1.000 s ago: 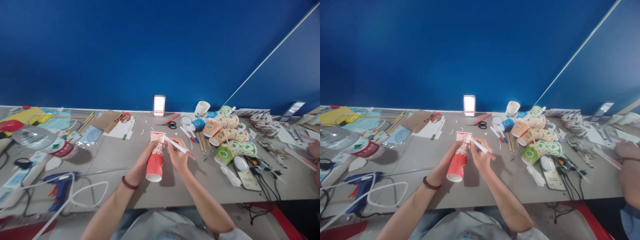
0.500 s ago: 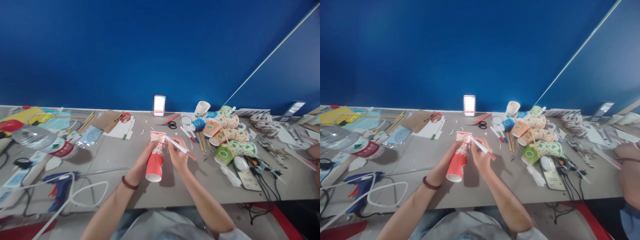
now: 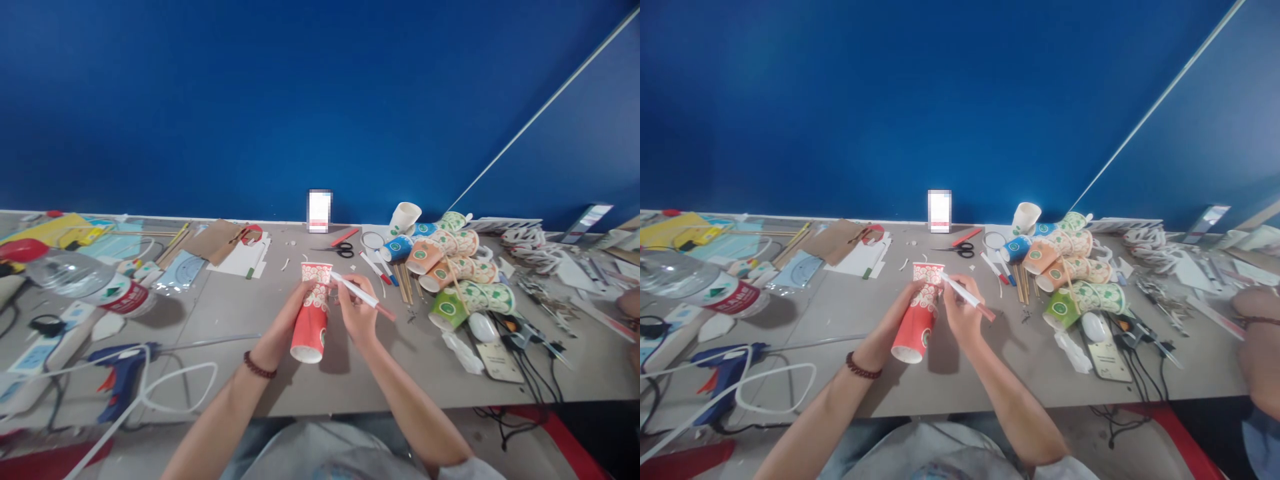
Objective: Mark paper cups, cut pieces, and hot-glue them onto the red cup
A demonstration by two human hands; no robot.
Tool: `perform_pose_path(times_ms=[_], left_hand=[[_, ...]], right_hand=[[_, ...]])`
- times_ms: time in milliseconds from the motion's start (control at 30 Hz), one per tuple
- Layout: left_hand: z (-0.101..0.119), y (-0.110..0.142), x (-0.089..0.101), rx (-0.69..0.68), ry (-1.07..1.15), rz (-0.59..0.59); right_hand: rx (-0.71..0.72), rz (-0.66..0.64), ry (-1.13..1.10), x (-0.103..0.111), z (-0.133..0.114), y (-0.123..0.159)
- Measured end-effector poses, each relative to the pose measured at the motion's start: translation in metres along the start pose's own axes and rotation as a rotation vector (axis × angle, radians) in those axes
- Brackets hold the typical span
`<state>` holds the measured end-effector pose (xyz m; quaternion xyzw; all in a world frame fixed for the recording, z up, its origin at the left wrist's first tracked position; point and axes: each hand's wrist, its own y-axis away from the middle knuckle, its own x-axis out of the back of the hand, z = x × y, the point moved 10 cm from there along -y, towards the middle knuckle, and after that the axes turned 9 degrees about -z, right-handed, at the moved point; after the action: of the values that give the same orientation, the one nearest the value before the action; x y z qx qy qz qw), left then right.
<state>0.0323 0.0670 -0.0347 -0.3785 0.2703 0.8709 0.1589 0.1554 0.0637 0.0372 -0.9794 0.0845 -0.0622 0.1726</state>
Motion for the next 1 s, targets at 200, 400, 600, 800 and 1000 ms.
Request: perform_pose_path(times_ms=[200,400,600,800,1000], left_hand=[[-0.006,-0.004,-0.007,0.072,0.047,-0.088],[0.000,-0.007,-0.010,0.030,0.082,-0.107],[-0.002,-0.006,0.000,0.037,0.017,-0.008],[-0.003,0.000,0.004,0.033,-0.020,0.061],[-0.001,-0.002,0.004,-0.007,-0.030,0.031]], right_hand=[[0.004,0.016,0.026,0.001,0.000,0.001],[0.034,0.009,0.054,0.000,-0.003,0.001],[0.094,-0.006,0.201,0.000,-0.014,0.002],[0.119,0.008,0.261,0.002,-0.017,0.003],[0.124,-0.014,0.253,-0.001,-0.017,0.002]])
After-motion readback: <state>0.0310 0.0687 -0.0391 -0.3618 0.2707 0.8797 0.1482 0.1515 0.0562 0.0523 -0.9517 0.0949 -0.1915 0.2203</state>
